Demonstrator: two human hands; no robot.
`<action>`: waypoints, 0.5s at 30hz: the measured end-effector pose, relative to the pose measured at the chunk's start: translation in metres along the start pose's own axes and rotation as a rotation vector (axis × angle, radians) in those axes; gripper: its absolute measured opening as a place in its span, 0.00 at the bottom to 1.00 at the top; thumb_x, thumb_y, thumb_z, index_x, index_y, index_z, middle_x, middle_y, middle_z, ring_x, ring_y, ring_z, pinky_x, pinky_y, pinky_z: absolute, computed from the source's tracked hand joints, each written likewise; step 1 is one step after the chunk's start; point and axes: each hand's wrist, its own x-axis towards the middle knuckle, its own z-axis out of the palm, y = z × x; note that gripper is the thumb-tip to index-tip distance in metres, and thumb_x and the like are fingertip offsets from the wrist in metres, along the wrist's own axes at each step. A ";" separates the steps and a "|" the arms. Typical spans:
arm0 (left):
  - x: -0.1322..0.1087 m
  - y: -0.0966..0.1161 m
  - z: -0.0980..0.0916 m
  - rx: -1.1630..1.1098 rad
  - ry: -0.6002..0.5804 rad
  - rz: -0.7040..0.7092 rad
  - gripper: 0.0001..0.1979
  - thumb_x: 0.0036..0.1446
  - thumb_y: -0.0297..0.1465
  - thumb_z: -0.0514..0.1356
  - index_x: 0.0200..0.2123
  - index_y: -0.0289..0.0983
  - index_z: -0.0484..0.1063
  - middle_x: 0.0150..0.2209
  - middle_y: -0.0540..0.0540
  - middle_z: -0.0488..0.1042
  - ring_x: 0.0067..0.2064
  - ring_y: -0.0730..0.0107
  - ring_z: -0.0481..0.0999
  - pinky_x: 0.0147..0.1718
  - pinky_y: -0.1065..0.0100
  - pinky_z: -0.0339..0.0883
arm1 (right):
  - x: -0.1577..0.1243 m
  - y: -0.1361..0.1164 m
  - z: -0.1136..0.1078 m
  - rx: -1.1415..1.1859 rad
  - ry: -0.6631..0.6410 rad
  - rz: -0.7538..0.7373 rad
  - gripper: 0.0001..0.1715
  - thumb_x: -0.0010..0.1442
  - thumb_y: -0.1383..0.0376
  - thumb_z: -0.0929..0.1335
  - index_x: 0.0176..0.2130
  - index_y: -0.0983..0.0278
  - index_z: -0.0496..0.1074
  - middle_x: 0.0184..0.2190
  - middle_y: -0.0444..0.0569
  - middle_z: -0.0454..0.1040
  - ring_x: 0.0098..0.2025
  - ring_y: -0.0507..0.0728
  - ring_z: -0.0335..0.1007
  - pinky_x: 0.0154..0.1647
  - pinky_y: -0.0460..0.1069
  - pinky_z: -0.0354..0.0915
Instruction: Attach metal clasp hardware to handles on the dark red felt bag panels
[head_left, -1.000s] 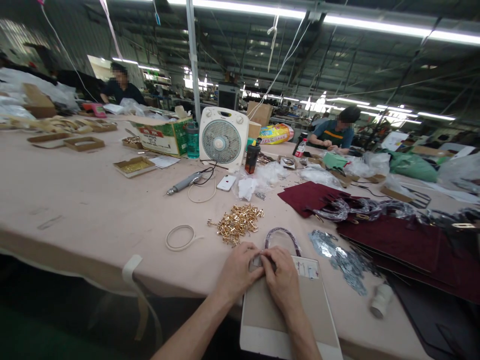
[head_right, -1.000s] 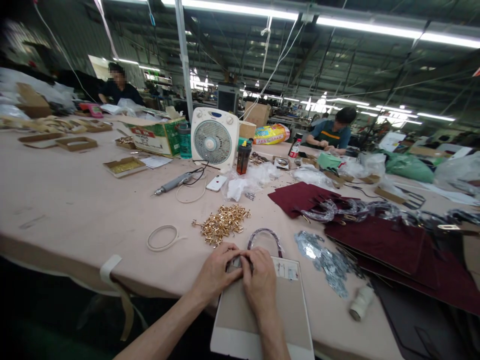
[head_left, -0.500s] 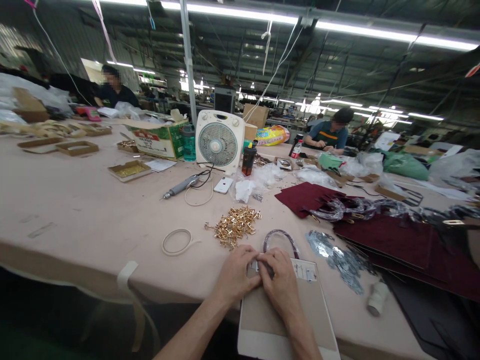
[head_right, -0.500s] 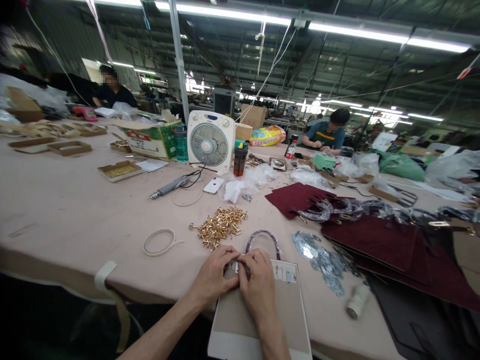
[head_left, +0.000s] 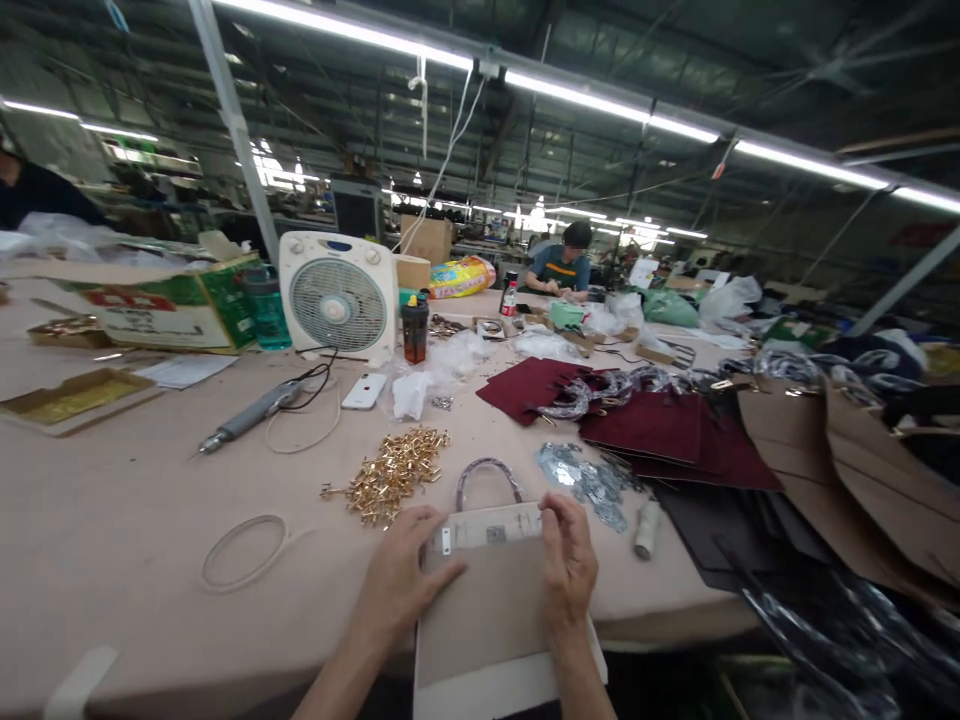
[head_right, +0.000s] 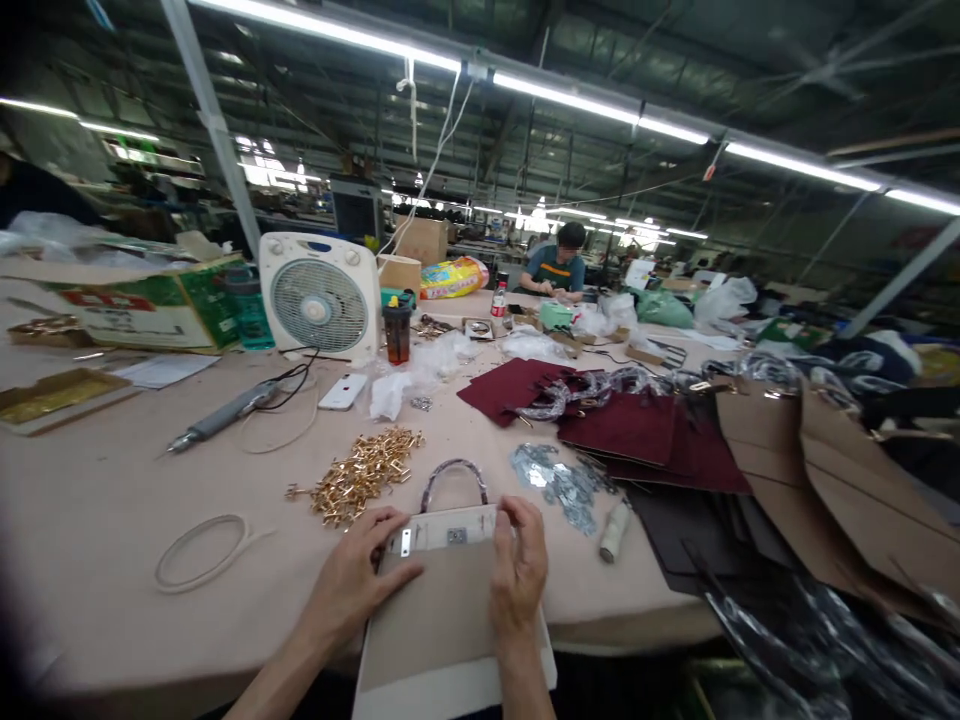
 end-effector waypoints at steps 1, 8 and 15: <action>0.001 -0.001 0.001 0.010 -0.002 0.005 0.26 0.53 0.36 0.73 0.56 0.42 0.77 0.57 0.42 0.74 0.58 0.50 0.75 0.59 0.48 0.72 | 0.009 0.005 -0.012 -0.025 0.092 0.026 0.17 0.71 0.55 0.66 0.52 0.62 0.74 0.49 0.53 0.75 0.53 0.62 0.72 0.58 0.59 0.66; -0.001 0.002 0.000 0.039 0.026 0.027 0.25 0.56 0.38 0.71 0.57 0.42 0.76 0.57 0.43 0.74 0.59 0.52 0.75 0.59 0.50 0.72 | 0.065 0.063 -0.109 -0.666 0.261 0.027 0.38 0.60 0.45 0.69 0.57 0.70 0.74 0.52 0.65 0.71 0.58 0.71 0.64 0.60 0.63 0.63; -0.006 0.003 0.000 0.068 0.102 0.110 0.28 0.57 0.35 0.70 0.60 0.44 0.72 0.61 0.43 0.71 0.63 0.50 0.72 0.63 0.48 0.69 | 0.070 0.090 -0.146 -0.895 0.015 0.228 0.40 0.58 0.50 0.66 0.61 0.72 0.70 0.49 0.69 0.74 0.54 0.74 0.68 0.54 0.63 0.65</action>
